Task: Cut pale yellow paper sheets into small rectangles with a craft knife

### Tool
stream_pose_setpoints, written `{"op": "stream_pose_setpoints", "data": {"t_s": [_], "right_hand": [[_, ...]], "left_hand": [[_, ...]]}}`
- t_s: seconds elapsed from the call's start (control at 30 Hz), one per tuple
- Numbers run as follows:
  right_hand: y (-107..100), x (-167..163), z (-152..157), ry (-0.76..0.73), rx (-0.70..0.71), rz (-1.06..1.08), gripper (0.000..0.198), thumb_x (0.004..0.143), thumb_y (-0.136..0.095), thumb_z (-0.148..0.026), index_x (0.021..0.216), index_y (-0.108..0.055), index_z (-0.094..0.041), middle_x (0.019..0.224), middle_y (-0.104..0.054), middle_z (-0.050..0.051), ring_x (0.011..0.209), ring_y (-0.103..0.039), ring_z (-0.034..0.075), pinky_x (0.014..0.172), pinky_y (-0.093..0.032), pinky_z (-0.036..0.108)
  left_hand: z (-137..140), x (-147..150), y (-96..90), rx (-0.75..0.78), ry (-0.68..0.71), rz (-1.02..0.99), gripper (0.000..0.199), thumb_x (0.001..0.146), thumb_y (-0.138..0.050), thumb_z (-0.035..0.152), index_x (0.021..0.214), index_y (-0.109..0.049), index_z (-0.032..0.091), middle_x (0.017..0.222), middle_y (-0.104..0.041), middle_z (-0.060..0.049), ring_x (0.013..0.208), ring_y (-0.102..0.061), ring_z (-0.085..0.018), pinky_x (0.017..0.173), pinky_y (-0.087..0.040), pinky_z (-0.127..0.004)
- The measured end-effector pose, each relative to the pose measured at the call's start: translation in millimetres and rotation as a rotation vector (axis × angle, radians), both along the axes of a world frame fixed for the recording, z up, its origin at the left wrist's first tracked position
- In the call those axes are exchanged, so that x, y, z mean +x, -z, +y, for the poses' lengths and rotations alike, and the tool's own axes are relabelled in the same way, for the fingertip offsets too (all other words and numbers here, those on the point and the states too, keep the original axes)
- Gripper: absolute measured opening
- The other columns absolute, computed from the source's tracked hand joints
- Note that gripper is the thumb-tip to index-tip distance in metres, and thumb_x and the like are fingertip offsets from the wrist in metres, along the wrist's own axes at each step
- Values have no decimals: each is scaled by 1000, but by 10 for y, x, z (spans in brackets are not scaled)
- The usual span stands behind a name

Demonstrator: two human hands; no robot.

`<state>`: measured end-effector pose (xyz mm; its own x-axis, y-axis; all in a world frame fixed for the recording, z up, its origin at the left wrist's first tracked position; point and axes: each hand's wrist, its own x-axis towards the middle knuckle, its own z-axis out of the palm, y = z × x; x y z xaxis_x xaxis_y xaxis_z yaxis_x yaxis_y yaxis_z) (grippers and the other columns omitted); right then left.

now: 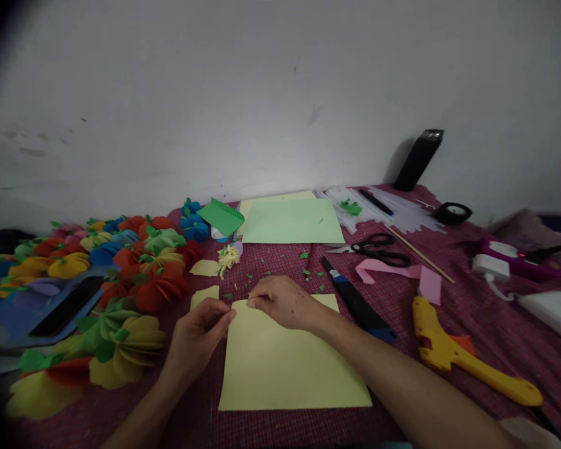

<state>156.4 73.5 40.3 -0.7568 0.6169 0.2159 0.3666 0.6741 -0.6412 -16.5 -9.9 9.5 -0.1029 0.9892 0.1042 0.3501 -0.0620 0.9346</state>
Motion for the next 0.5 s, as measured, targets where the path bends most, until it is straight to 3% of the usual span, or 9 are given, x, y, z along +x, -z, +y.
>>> {"op": "stream_pose_setpoints", "data": {"t_s": [0.23, 0.4, 0.5], "right_hand": [[14, -8, -2, -16, -13, 6, 22, 81, -46, -25, 68, -60, -15, 63, -57, 0, 61, -49, 9, 56, -31, 20], [68, -45, 17, -7, -33, 27, 20, 81, -46, -24, 69, -59, -16, 65, -57, 0, 61, -48, 9, 55, -31, 20], [82, -69, 37, 17, -30, 24, 20, 81, -45, -25, 70, -58, -15, 65, -57, -1, 60, -48, 9, 54, -30, 19]], "left_hand": [[39, 14, -1, -30, -31, -104, 16, 72, -58, 28, 82, -50, 18, 67, -57, 2, 61, -54, -11, 52, -41, -18], [71, 49, -28, -176, 167, -217, 22, 73, -57, 28, 90, -54, 15, 78, -62, -3, 71, -59, -15, 63, -45, -24], [84, 70, -15, -216, 196, -305, 24, 71, -58, 26, 91, -52, 14, 81, -63, -4, 73, -59, -17, 65, -46, -26]]}}
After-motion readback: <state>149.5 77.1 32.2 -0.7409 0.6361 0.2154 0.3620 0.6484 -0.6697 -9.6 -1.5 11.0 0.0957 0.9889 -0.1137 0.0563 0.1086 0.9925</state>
